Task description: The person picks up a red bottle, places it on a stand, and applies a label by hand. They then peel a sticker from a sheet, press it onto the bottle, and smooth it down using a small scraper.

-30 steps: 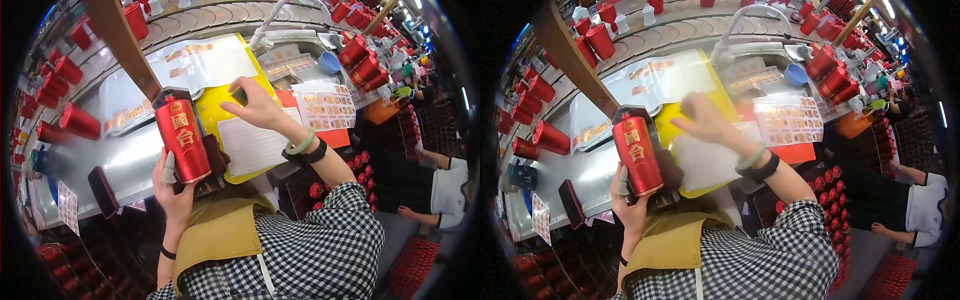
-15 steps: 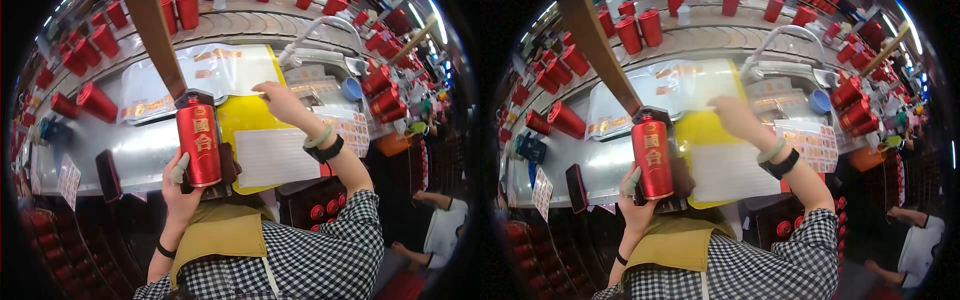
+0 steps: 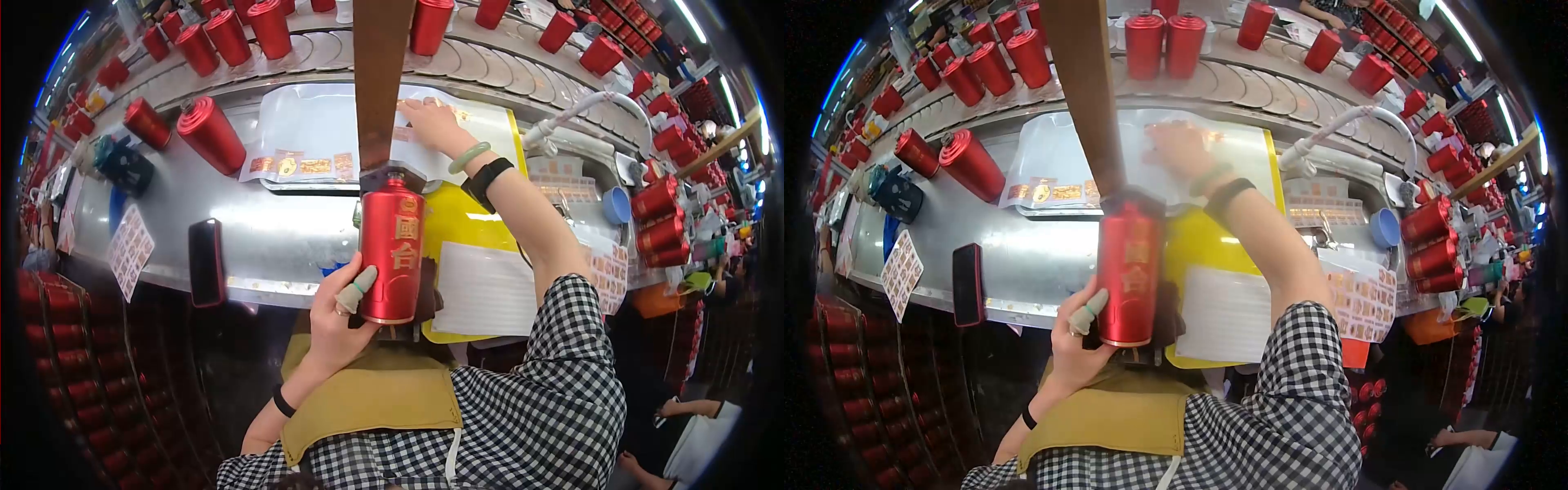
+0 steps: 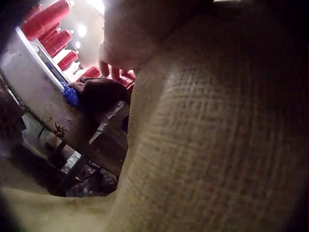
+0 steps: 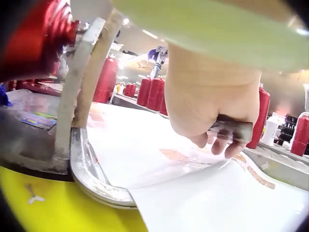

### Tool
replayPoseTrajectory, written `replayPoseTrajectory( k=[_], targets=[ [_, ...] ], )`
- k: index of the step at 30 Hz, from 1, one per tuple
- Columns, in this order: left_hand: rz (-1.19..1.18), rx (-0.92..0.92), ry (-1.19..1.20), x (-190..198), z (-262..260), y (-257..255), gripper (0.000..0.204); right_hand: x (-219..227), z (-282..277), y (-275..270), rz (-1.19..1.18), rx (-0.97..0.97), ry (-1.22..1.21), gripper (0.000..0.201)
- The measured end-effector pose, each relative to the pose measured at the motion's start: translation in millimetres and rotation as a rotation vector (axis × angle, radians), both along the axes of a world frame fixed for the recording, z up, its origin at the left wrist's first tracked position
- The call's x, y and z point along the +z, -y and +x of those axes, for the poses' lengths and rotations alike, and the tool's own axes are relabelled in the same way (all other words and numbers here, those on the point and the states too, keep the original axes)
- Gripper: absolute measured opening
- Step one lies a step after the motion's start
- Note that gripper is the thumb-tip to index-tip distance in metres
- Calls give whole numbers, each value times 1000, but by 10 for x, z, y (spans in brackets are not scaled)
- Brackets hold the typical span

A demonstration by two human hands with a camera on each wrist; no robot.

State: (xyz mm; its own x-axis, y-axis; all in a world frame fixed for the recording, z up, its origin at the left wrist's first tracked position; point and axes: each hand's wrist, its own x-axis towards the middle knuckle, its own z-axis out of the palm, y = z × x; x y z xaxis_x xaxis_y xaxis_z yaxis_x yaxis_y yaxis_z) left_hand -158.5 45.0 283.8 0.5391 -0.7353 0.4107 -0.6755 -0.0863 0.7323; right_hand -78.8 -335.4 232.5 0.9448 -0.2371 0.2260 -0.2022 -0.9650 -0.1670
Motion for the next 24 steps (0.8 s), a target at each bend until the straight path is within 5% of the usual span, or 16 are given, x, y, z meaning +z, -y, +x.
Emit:
replayPoseTrajectory(
  k=[1,4,9,14,16,24],
  targets=[
    [11,-1,-4,-30,14,-9,71,58,30,25,-43,9,-225,44],
    [-15,-9,-13,-69,41,-5,71,172,34,16,-80,-9,-348,42],
    [-22,-30,-38,-67,110,9,70,347,231,301,321,-60,-315,36],
    [-25,-35,-35,-69,122,15,68,-110,447,610,249,184,-101,39],
    [-22,-28,-34,-46,107,18,68,279,358,435,224,142,-338,43],
    [-8,-31,-35,-74,101,0,68,339,488,481,207,134,-494,47]
  ],
)
